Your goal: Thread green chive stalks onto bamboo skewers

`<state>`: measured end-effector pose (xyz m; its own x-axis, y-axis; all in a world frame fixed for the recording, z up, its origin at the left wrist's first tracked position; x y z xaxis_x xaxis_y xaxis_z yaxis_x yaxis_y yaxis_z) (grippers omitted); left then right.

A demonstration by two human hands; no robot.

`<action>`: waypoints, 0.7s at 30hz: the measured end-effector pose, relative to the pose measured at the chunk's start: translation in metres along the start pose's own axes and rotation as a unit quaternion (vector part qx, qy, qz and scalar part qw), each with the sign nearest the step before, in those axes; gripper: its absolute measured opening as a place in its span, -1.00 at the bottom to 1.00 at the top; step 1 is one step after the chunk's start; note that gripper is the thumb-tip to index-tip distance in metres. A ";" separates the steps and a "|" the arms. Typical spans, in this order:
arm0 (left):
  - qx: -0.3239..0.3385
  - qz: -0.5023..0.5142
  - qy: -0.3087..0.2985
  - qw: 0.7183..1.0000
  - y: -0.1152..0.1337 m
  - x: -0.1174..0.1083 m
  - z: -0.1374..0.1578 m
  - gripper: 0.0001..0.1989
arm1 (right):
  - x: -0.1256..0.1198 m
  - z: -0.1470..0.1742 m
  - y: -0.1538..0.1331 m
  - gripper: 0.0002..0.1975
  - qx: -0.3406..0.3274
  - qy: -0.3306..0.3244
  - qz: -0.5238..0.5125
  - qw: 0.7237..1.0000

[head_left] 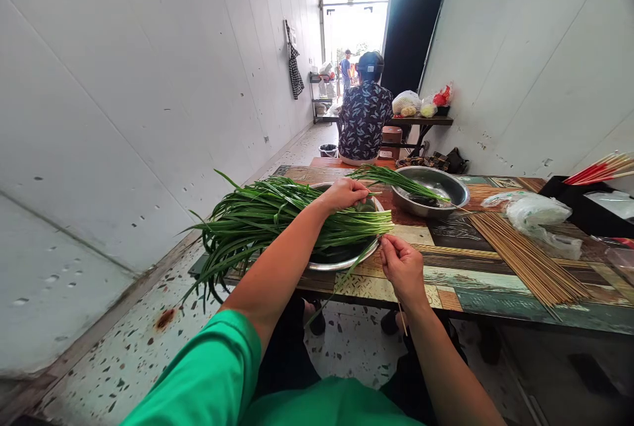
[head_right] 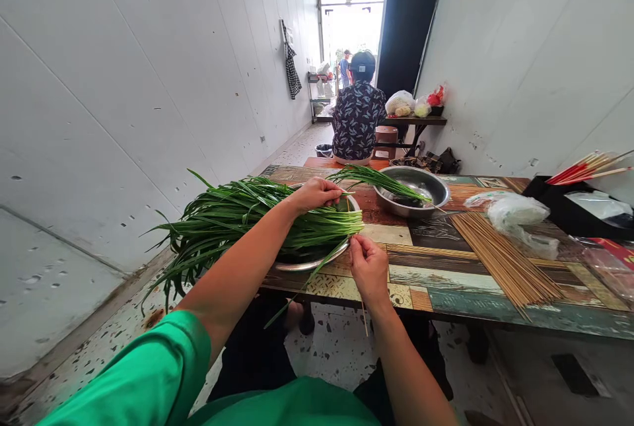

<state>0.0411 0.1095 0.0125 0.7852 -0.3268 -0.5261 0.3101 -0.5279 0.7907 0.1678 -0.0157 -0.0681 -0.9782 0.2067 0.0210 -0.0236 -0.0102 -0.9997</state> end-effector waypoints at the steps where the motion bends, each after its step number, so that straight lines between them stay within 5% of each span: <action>1: -0.001 0.005 0.002 1.000 0.001 0.000 0.000 -0.78 | 0.000 0.000 0.002 -0.60 0.012 -0.005 -0.014 1.000; 21: -0.026 0.032 0.006 0.999 0.001 0.002 0.003 -0.80 | 0.001 0.000 0.006 -0.60 0.019 -0.010 -0.024 0.999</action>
<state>0.0414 0.1065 0.0113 0.8103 -0.3492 -0.4707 0.2866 -0.4644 0.8380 0.1670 -0.0154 -0.0737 -0.9797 0.1881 0.0700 -0.0786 -0.0388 -0.9961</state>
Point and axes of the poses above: each hand's wrist, its own z-axis away from the middle knuckle, its own x-axis out of the palm, y = z × x, the point moved 10 cm from there along -z, towards the middle knuckle, and after that the axes turned 14 degrees about x, right-handed, at the moved point
